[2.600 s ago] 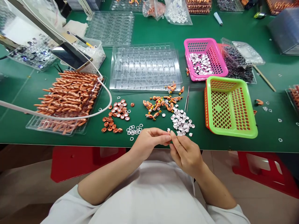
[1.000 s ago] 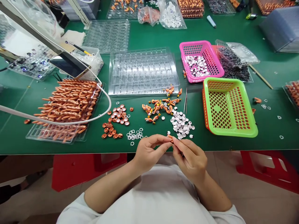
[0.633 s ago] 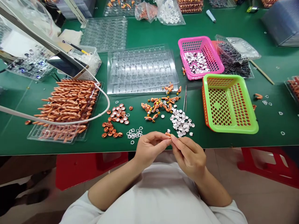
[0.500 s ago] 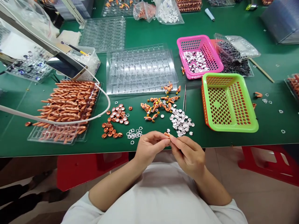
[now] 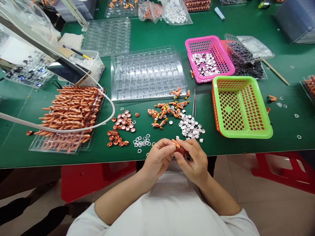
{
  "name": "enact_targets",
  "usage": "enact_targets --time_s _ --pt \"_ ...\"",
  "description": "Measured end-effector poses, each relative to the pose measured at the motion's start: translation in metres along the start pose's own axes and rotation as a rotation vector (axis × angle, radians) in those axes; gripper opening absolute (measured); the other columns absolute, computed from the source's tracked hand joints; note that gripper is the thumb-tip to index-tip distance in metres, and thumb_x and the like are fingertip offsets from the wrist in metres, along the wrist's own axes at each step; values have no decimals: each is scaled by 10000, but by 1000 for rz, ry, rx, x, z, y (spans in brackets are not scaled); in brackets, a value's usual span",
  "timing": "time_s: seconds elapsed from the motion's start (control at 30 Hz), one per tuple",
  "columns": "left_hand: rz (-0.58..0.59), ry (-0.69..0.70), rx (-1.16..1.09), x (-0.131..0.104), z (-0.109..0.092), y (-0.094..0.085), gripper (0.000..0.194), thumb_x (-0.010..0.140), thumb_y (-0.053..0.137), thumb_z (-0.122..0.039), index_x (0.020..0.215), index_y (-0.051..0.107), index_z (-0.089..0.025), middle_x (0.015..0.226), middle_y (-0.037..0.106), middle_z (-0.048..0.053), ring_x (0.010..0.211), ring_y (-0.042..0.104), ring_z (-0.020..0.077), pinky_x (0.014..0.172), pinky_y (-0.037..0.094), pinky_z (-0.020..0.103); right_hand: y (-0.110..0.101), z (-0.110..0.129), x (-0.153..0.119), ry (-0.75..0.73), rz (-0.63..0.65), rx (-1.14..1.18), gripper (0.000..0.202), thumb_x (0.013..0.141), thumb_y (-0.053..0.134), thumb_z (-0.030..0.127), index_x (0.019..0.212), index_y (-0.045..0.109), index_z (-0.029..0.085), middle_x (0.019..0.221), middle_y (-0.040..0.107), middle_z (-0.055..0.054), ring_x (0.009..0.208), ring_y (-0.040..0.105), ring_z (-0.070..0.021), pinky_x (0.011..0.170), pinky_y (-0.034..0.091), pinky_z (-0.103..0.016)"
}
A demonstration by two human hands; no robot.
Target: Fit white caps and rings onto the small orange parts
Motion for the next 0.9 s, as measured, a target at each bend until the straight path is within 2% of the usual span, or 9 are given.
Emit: enact_targets --time_s 0.17,0.37,0.67,0.9 --pt "-2 -2 -69 0 3 0 201 632 828 -201 657 637 -141 659 678 -17 593 623 78 590 504 165 2 2 -2 -79 -12 -37 491 865 611 74 1329 552 222 944 632 -74 787 613 -158 642 558 -279" --pt "23 16 -80 -1 6 -1 151 662 825 -193 693 682 -155 698 704 -16 623 647 76 631 522 167 -2 10 0 -184 -3 -173 553 861 620 66 1382 510 215 956 691 -77 739 619 -158 640 557 -290" --pt "72 166 243 -2 -8 -2 87 747 785 -223 770 727 -162 750 735 2 674 677 98 690 558 195 -8 13 1 -250 89 -276 543 875 600 68 1397 477 157 912 706 -97 733 636 -168 628 553 -293" --pt "59 174 395 -4 -14 -3 92 775 763 -222 838 736 -160 785 761 20 723 702 113 717 577 201 -6 8 0 -301 200 -356 506 881 594 70 1371 474 106 869 695 -104 732 630 -186 623 542 -309"
Point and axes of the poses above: each hand's wrist, its own x-axis towards the middle knuckle, its own y-axis out of the palm, z = x × y, the point moved 6 cm from there along x, towards the middle knuckle
